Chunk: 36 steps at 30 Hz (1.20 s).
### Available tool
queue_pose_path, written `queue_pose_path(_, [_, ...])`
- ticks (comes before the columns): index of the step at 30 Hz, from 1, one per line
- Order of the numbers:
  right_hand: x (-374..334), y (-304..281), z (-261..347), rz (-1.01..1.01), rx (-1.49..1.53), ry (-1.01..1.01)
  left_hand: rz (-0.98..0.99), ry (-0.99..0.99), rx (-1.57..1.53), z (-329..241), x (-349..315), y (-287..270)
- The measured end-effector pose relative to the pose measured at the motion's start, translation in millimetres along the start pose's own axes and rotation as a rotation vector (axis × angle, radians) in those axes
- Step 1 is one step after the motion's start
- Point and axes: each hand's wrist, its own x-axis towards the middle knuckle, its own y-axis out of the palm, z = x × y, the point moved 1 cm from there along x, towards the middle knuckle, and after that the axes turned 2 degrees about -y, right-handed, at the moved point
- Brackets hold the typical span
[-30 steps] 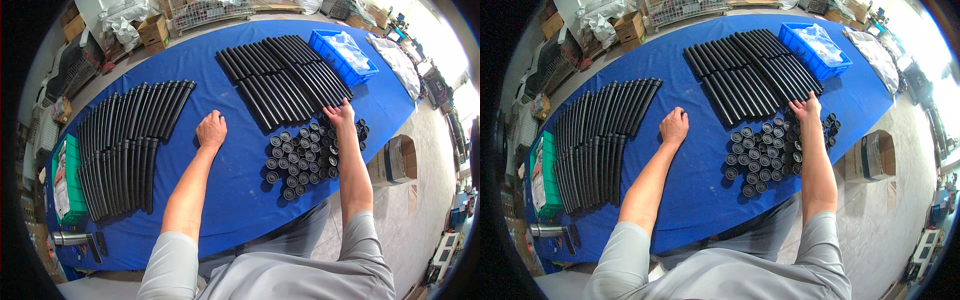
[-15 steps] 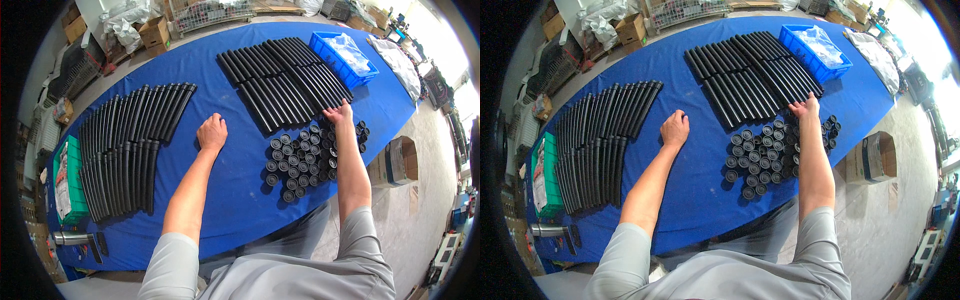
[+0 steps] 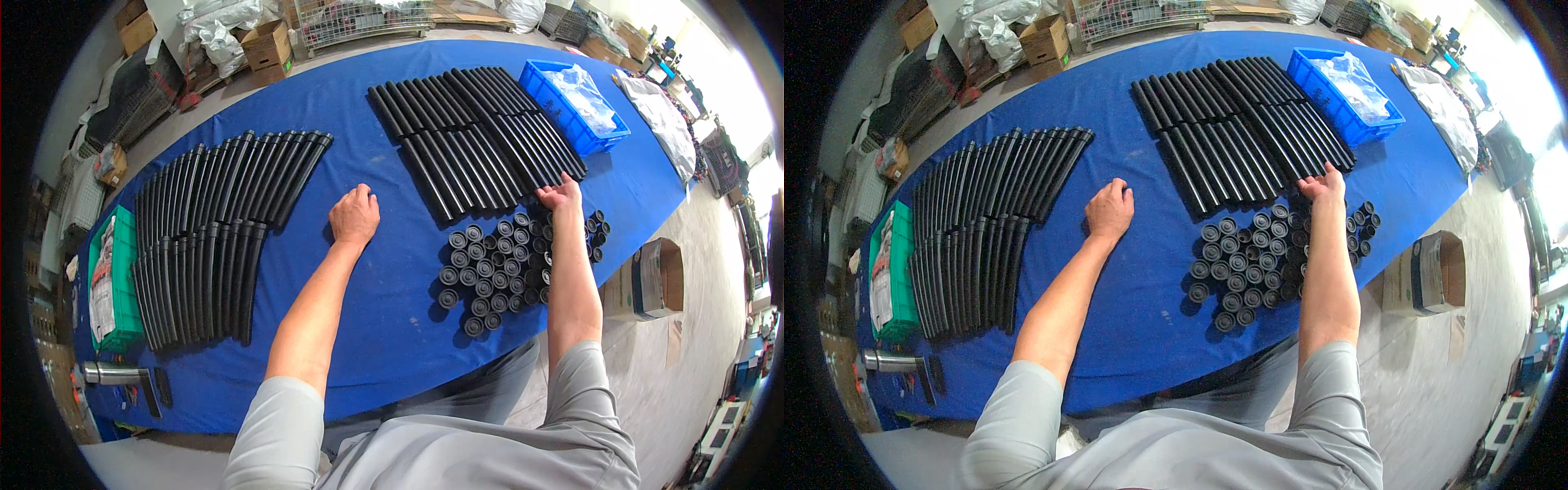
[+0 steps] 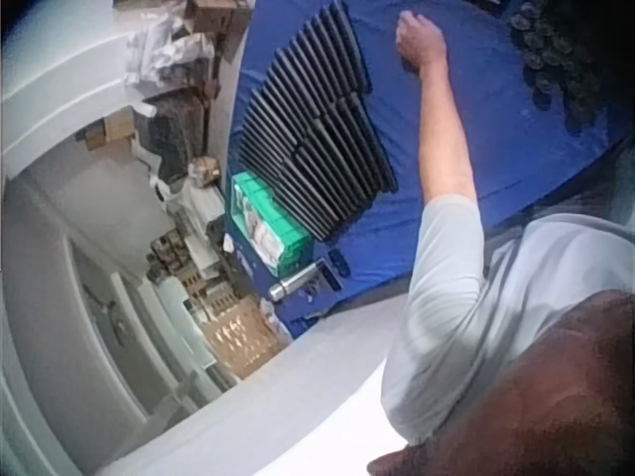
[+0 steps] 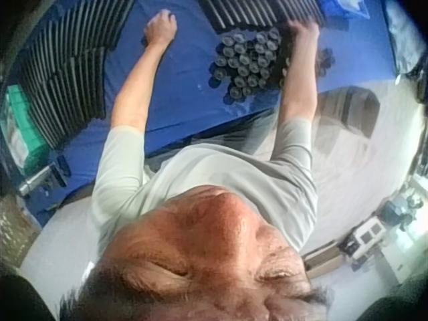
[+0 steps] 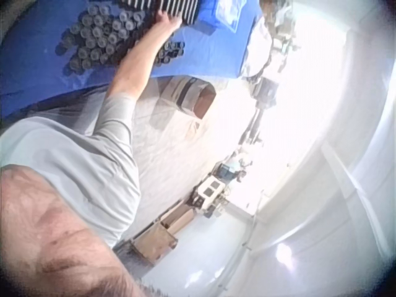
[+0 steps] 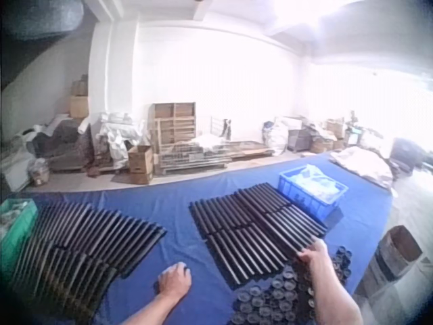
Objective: The person assembles and sorts small black plastic tubes and plastic caps by hand on a workstation.
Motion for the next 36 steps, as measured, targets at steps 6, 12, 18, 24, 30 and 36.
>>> queue_pose_path(6, [31, -7, 6, -0.216, -0.099, -0.067, -0.006, -0.003, 0.003, -1, 2, 5])
queue_pose_path(12, [38, -21, 10, -0.073, -0.068, -0.097, 0.020, -0.015, -0.022, -6, 1, 2])
queue_pose_path(18, [36, -9, 8, -0.172, -0.129, -0.135, 0.015, -0.032, -0.017, -2, 0, -1])
queue_pose_path(24, [38, -10, 25, -0.374, -0.217, -0.246, 0.032, -0.052, -0.051, 0, 1, 4])
queue_pose_path(30, [2, -10, 50, -0.105, -0.046, -0.271, 0.049, -0.090, -0.111, -8, 2, -1])
queue_pose_path(36, [-64, 1, 52, 0.143, -0.323, -0.247, -0.005, -0.129, -0.162, 8, 3, 6])
